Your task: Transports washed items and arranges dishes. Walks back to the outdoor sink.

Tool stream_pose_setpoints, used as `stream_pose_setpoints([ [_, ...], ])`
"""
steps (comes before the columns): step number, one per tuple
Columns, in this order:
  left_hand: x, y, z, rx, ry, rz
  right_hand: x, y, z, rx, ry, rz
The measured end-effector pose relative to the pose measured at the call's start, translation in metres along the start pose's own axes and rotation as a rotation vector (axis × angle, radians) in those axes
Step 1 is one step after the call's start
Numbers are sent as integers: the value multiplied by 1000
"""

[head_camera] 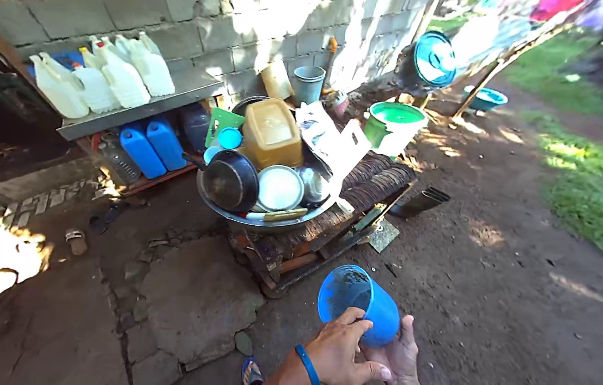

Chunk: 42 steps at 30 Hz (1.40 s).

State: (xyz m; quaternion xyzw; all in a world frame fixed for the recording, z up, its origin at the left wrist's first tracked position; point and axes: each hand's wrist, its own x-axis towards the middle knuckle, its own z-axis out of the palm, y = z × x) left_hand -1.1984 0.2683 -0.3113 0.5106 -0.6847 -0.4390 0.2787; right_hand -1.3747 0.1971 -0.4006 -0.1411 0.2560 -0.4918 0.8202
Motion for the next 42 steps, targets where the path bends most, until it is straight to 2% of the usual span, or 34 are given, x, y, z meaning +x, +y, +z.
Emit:
stream_pose_setpoints([
  [2,-19,1,-39,40,62,30,9,19,41,-7,-119,30],
  [4,-45,20,-90,106,140,48,15,43,103,7,-201,8],
  [6,-75,48,-142,192,262,82,11,71,190,14,-158,-62],
  [9,-113,36,-192,327,476,209,21,114,288,10,-7,-55],
  [10,-125,32,-205,337,569,256,31,126,309,-12,10,-52],
  [11,-139,31,-217,342,660,283,45,136,322,-2,-54,-53],
  [13,-171,27,-236,291,781,269,86,150,322,112,-405,6],
  [15,-197,12,-251,165,824,210,118,146,352,114,-504,-4],
  [17,-211,-16,-263,54,832,130,143,130,390,-7,-518,-116],
  [20,-213,-63,-280,3,911,2,189,113,433,-288,-611,-378],
  [22,-210,-88,-294,-5,978,-12,216,112,457,-436,-587,-533],
  [25,-203,-112,-331,7,1064,4,257,120,481,-677,-552,-645],
  [28,-192,-130,-384,75,1102,-18,292,137,490,-952,-466,-718],
  [32,-161,-158,-470,191,1062,-85,322,161,502,-1232,-346,-803],
  [35,-112,-183,-548,266,979,-134,331,176,510,-1357,-296,-900],
  [38,-40,-205,-623,322,774,-218,334,186,506,-1297,-315,-971],
  [42,54,-231,-676,386,484,-272,331,199,512,-1136,-293,-955],
])
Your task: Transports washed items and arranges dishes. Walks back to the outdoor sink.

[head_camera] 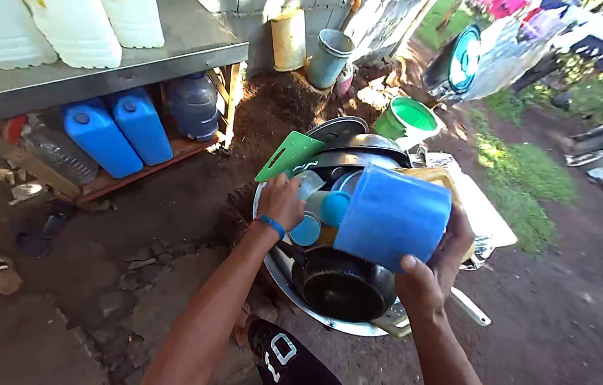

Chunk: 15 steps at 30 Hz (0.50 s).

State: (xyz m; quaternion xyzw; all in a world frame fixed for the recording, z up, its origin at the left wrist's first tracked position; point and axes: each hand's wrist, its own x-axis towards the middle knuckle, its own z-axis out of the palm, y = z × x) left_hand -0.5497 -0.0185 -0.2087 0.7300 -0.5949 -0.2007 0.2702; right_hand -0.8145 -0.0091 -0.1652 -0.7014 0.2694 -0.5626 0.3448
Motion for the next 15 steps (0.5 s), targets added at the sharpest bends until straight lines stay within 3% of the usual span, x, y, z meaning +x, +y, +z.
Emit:
stream_pose_setpoints([
  [3,42,-3,19,84,-175,28,4,-4,10,-24,53,-30],
  [7,64,-16,28,155,-201,71,11,-3,10,-134,23,-52],
  [15,68,-25,27,50,-235,109,17,17,29,-406,0,-62],
])
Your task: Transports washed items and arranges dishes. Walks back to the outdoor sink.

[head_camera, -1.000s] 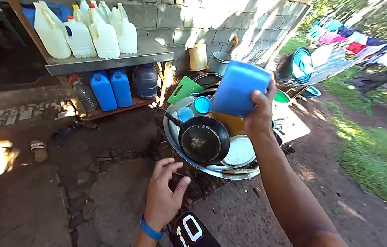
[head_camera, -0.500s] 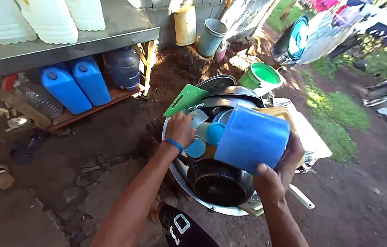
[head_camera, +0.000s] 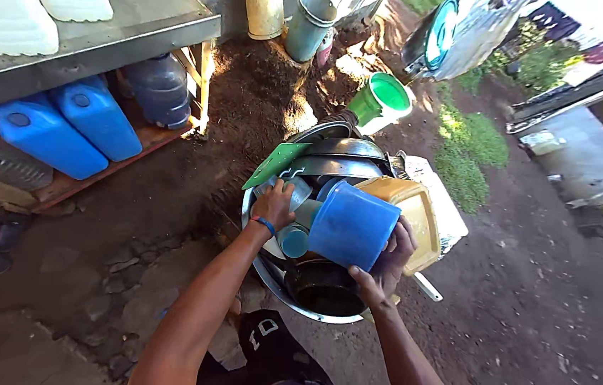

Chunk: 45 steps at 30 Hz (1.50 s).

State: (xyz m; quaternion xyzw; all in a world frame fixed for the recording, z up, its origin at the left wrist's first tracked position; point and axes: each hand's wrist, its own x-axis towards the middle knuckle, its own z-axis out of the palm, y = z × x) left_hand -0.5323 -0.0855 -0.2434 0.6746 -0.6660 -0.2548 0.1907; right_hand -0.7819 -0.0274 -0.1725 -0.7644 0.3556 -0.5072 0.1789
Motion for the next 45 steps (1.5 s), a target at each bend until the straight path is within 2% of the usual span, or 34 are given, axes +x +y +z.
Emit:
stream_pose_setpoints([
  [13,-3,-14,-6,-68,-10,82,-1,-7,3,-78,-23,27],
  [17,-2,-17,-3,-74,20,95,9,-8,0,-231,-52,-47],
  [20,-3,-15,-2,-79,33,96,7,-11,-1,-286,-51,-31],
  [24,-1,-14,-4,-103,-30,99,-2,-7,25,-228,-5,84],
  [27,-2,-17,-2,-129,-11,106,0,-2,41,-364,-36,138],
  [30,-3,-24,5,-149,15,106,4,-10,55,-538,-98,120],
  [33,-1,-34,7,-208,31,123,6,-11,63,-583,-140,86],
  [37,-14,-55,-8,-364,38,150,20,-13,52,-540,-299,168],
  [40,-39,-60,-34,-479,146,53,33,-31,31,-643,-378,245],
  [43,-69,-46,-61,-527,202,-19,28,-56,11,-677,-284,289],
  [45,-80,-25,-68,-537,178,29,25,-64,-4,-653,-161,254],
])
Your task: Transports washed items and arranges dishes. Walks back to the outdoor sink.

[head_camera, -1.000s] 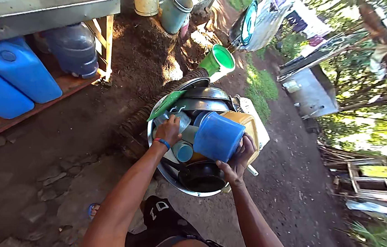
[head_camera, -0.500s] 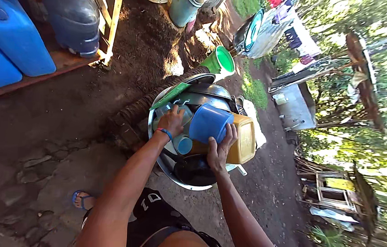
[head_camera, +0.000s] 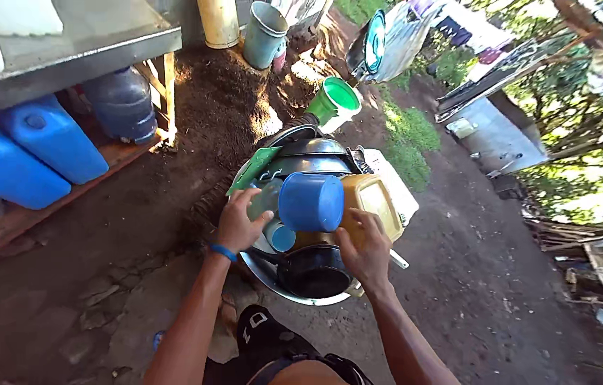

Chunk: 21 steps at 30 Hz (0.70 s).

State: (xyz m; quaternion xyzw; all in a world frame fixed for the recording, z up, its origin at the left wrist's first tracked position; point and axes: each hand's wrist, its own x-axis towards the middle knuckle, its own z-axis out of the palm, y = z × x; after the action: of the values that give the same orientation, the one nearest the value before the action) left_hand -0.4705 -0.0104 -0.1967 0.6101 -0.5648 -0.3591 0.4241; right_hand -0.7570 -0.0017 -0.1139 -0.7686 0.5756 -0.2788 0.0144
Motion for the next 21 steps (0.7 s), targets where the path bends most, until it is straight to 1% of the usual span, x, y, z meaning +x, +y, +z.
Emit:
stream_pose_setpoints([
  [2,-5,21,20,35,-48,81,2,16,-15,-6,94,10],
  [4,-4,36,47,126,-70,148,10,45,-25,-71,140,59],
  [5,-2,40,62,166,-56,178,15,61,-28,-109,137,102],
  [7,6,45,84,206,-18,192,21,94,-33,-140,66,232],
  [10,10,54,88,255,-4,182,16,126,-30,-89,-1,392],
  [12,2,61,80,293,6,200,7,138,-24,-64,3,393],
  [13,-3,62,77,272,29,206,2,143,-19,-56,25,366],
  [15,-12,60,78,149,124,183,-7,151,-12,-22,117,314],
  [17,-16,59,86,52,237,126,-12,157,-9,7,229,310],
  [18,-16,60,91,23,268,97,-13,162,-9,10,274,328],
  [19,-15,62,97,13,269,71,-14,169,-10,16,298,359],
  [21,-6,68,107,63,235,59,-17,182,-12,70,285,451],
])
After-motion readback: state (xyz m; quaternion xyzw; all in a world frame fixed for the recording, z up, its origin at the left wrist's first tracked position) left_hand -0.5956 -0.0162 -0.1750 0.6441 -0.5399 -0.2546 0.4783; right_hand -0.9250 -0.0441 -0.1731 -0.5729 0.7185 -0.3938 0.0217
